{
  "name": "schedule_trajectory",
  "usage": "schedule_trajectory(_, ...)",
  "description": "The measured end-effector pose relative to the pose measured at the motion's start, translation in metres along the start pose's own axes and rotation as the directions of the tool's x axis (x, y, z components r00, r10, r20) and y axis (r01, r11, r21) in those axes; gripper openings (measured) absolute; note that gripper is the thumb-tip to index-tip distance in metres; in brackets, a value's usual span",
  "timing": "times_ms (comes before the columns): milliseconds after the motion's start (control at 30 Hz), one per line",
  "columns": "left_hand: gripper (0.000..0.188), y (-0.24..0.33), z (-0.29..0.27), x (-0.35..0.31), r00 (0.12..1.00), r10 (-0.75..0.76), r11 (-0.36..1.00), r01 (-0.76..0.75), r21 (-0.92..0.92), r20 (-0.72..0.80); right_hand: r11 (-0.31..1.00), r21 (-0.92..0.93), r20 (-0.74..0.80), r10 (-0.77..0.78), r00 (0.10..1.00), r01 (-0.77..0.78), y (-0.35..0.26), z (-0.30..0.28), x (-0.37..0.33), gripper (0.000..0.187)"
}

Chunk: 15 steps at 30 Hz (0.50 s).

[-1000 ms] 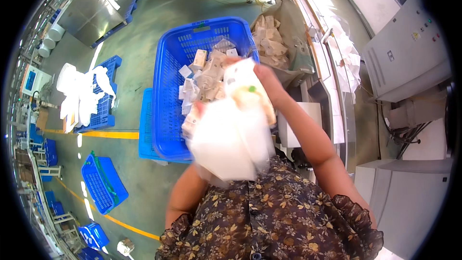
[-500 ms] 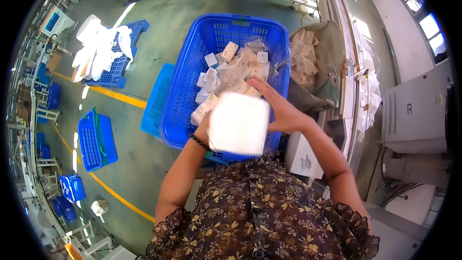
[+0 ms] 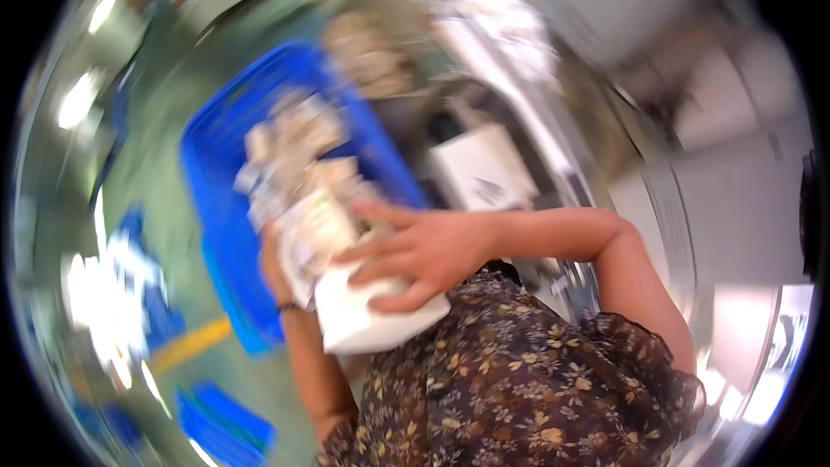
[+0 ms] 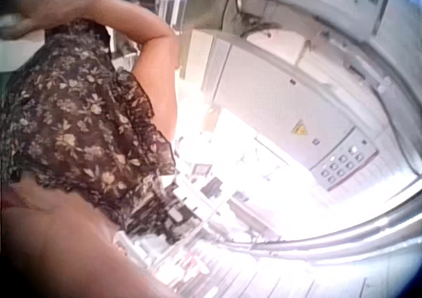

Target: The person operates a control panel and then sorts through packaged items in a blue bin, picking them up and placing them onto a conveyor belt system by hand.

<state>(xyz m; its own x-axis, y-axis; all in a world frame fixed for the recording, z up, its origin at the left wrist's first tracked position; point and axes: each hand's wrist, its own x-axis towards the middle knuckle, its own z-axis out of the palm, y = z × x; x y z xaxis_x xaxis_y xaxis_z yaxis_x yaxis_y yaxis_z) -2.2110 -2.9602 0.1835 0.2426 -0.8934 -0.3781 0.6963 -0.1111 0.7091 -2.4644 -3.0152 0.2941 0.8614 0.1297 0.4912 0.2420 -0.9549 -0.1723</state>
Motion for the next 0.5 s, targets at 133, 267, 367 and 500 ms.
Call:
schedule_trajectory(133, 0.055, -0.012, -0.058, 0.049, 0.894, 0.435, 0.567, -0.185, 0.802, -0.102, 0.76, 0.36, -0.292, 0.642, 0.709, -0.541, -0.092, -0.012, -0.076, 0.045)
schedule_trajectory(267, 0.056, -0.059, -0.14, 0.113, 0.955, 0.296, 0.076, -0.015, 0.997, -0.008, -0.104, 0.887, -0.182, 0.817, -0.548, -0.45, -0.173, -0.048, -0.214, 0.057)
schedule_trajectory(367, 0.054, -0.086, -0.157, 0.134, 0.982, 0.185, -0.145, -0.015, 0.989, 0.042, 0.022, 1.0, -0.004, 0.736, -0.677, 0.019, -0.189, -0.023, -0.292, 0.06)
schedule_trajectory(500, 0.056, -0.11, -0.187, 0.136, 0.992, 0.125, 0.091, 0.009, 0.996, -0.02, -0.037, 0.962, 0.179, 0.833, -0.524, 0.27, -0.177, 0.001, -0.322, 0.063)
